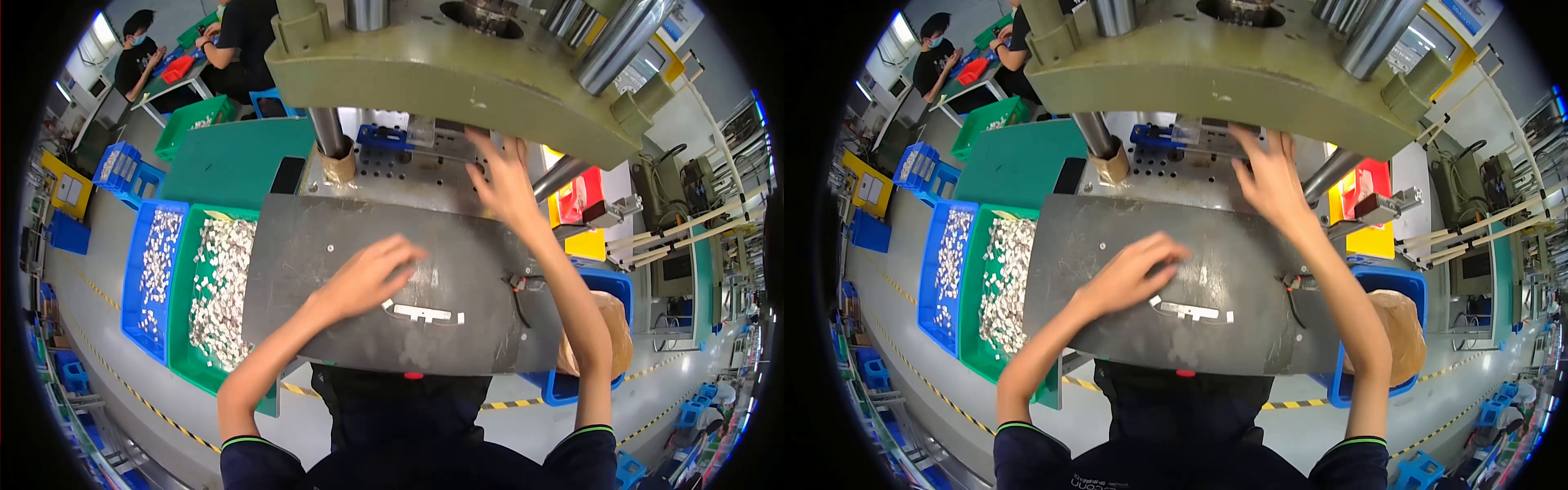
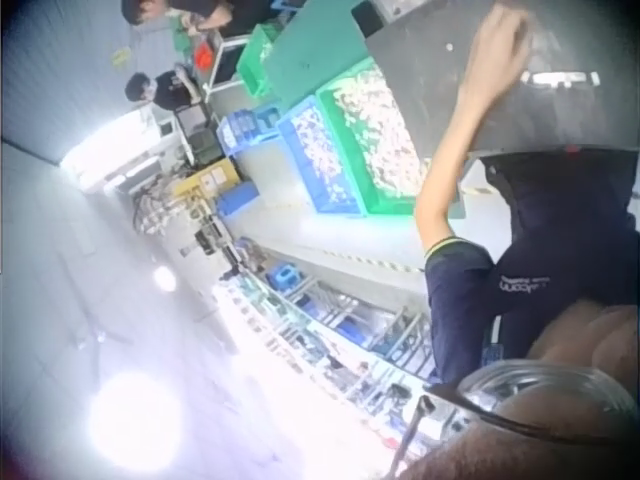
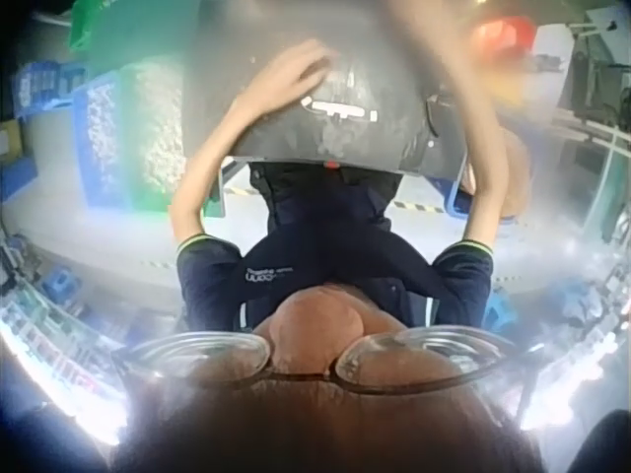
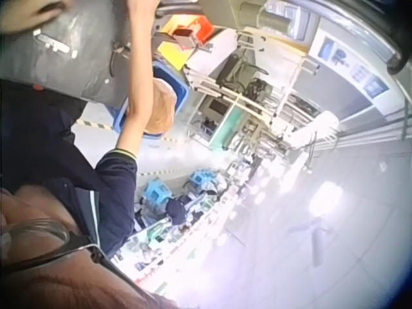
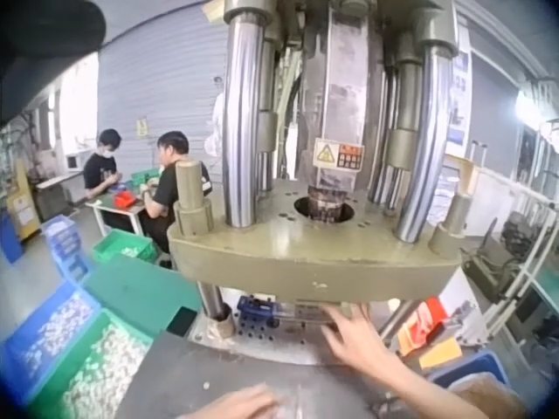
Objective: The person assembles wires and connectors into a metal housing by hand, then uses a hydraulic press to secure the components.
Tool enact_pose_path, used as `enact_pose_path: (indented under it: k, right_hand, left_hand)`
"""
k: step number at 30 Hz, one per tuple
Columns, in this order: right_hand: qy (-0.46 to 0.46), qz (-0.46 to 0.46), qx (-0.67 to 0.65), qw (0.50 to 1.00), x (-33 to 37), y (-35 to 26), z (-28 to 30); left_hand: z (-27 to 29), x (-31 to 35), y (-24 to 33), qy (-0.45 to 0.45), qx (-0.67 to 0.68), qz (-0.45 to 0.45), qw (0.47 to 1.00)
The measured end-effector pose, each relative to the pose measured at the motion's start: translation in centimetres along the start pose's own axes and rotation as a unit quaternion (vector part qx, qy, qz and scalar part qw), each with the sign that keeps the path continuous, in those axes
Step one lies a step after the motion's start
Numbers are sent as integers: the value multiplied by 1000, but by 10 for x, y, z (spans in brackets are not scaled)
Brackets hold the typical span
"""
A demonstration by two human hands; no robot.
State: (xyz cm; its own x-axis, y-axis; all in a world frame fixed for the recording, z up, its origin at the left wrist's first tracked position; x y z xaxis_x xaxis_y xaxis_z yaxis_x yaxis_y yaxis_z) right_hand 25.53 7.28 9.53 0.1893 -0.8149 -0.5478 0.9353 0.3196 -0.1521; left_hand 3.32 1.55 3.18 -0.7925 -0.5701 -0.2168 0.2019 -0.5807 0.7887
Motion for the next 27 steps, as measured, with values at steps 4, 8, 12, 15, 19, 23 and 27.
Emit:
enact_pose_path:
  k: [4,8,12,15,19,23,27]
  right_hand:
    - [-203,-16,-365,908,146,-52,41]
    - [-616,-133,-557,540,313,-91,59]
    - [-577,-366,-336,648,422,-56,32]
    - [-332,-470,-406,710,408,-60,27]
    - [-234,-512,-360,744,417,-56,19]
    - [-214,-509,-313,773,411,-57,23]
    - [-359,-506,-367,693,378,-64,34]
  left_hand:
    - [-24,111,53,-159,168,96,968]
    - [-60,235,10,-276,234,323,874]
    - [-50,257,-31,-39,13,456,889]
    - [-50,252,-40,43,6,361,932]
    - [-60,266,-53,66,23,400,914]
    - [-56,273,-53,98,33,436,894]
    - [-41,231,-26,-26,47,397,916]
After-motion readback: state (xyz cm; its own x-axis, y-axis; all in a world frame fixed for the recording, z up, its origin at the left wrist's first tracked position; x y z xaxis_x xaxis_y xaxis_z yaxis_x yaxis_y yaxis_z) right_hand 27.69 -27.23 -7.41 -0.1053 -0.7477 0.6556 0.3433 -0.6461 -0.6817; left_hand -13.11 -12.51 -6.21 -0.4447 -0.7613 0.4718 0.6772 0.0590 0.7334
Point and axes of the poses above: each hand's wrist, its own x-axis away from the middle knuckle, its own z-axis out of the back of the hand, y = z × x, the point moved 7 cm from there along -x, towards the middle knuckle, and after that the axes turned 5 degrees about -y, right-handed, at the moved point
